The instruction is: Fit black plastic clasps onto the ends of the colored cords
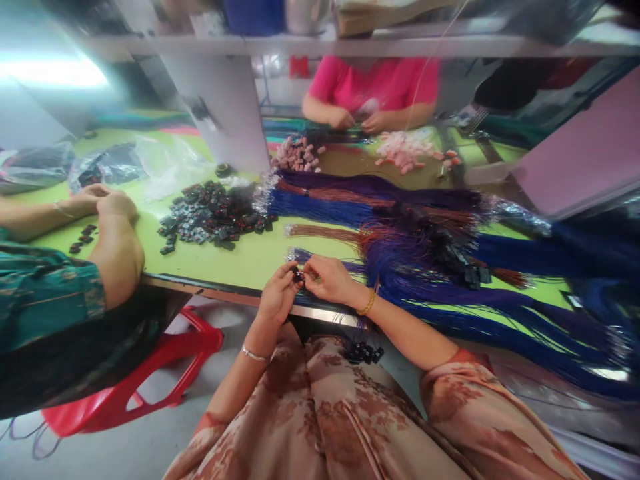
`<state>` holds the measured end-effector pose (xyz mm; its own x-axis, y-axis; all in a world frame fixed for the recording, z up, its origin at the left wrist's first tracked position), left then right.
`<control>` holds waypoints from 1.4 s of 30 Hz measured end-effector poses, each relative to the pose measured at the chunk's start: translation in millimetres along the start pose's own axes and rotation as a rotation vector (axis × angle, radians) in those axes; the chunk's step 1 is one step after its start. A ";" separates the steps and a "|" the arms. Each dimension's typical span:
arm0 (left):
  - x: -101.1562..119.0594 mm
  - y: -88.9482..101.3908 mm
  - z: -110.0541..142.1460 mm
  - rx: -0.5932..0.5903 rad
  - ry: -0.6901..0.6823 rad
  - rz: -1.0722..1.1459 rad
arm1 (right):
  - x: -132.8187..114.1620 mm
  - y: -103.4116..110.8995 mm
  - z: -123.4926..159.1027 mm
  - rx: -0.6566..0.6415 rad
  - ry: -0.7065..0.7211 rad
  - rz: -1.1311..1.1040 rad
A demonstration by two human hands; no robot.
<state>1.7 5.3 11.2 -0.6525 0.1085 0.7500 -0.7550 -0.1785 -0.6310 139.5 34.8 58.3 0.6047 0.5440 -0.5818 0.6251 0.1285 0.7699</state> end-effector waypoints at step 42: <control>-8.9 3.9 -8.2 0.070 -0.061 -0.067 | 39.8 -20.9 -104.8 -0.167 -0.212 0.411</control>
<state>4.0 11.7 0.4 -0.5938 0.0627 0.8021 -0.7889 -0.2413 -0.5652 98.8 140.7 46.6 0.8825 0.3992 -0.2485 0.2369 0.0790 0.9683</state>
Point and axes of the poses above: each hand's wrist, its own z-axis away from the middle knuckle, its own y-axis out of the back of the hand, x = y × z, the point moved 3 cm from there along -z, towards the middle knuckle, and after that the axes turned 8 degrees about -y, right-handed, at the moved point
